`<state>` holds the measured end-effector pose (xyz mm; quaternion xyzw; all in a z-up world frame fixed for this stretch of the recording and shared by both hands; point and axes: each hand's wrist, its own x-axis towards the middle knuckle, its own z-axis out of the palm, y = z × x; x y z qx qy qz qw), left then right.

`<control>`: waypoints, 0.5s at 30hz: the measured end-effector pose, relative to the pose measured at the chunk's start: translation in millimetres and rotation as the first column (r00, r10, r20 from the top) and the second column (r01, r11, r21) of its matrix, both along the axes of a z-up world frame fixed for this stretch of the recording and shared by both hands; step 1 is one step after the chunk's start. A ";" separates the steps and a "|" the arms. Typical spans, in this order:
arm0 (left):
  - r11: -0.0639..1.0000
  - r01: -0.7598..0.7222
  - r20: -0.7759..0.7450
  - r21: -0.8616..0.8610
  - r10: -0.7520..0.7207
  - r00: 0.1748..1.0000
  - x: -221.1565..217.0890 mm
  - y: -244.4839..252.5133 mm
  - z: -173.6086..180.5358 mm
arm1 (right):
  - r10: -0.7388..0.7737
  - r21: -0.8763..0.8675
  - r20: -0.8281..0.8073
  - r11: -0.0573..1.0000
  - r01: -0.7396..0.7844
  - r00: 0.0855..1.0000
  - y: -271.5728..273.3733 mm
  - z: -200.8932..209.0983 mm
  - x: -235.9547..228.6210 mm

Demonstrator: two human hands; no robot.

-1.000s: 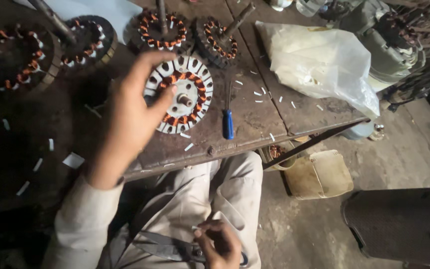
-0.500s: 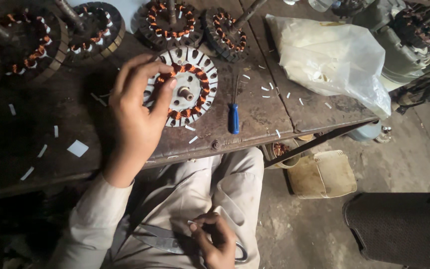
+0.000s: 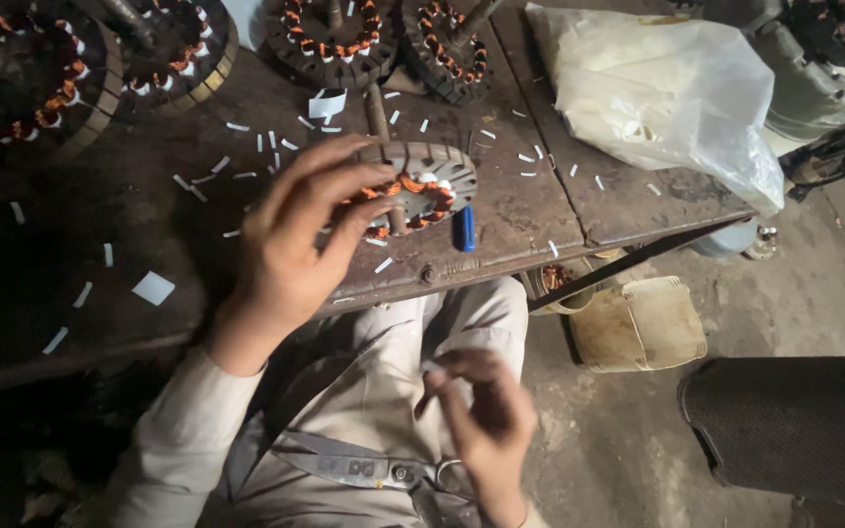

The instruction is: The person inserts small white insulating pieces into the slots of a motor stator. They use a screwdriver to press the pieces into place and scissors to trim excess material. The person works on multiple stators placed on a metal table.

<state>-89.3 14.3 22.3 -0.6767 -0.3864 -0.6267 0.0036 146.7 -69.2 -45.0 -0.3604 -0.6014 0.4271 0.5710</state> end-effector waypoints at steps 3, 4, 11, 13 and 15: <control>1.000 0.025 -0.035 0.006 -0.025 0.999 1.0 -2.1 2.1 | -0.120 0.110 0.086 0.988 0.110 0.989 15.9 31.5 -1.6; 0.999 0.034 -0.040 0.009 -0.034 0.999 0.8 -2.6 2.4 | -0.124 0.125 0.082 0.986 0.114 0.989 20.1 40.7 -3.3; 0.998 0.052 -0.042 -0.025 -0.053 0.998 -3.1 -0.1 -0.5 | -0.168 0.318 0.090 0.939 0.131 0.982 47.5 80.0 -24.1; 0.996 0.075 -0.032 -0.036 -0.076 0.997 -3.4 -0.2 -1.4 | -0.200 0.382 0.082 0.911 0.155 0.976 56.9 85.1 -32.7; 0.996 0.080 -0.021 -0.044 -0.081 0.997 -3.5 -0.1 -1.6 | -0.215 0.441 0.054 0.882 0.169 0.975 67.0 89.7 -41.4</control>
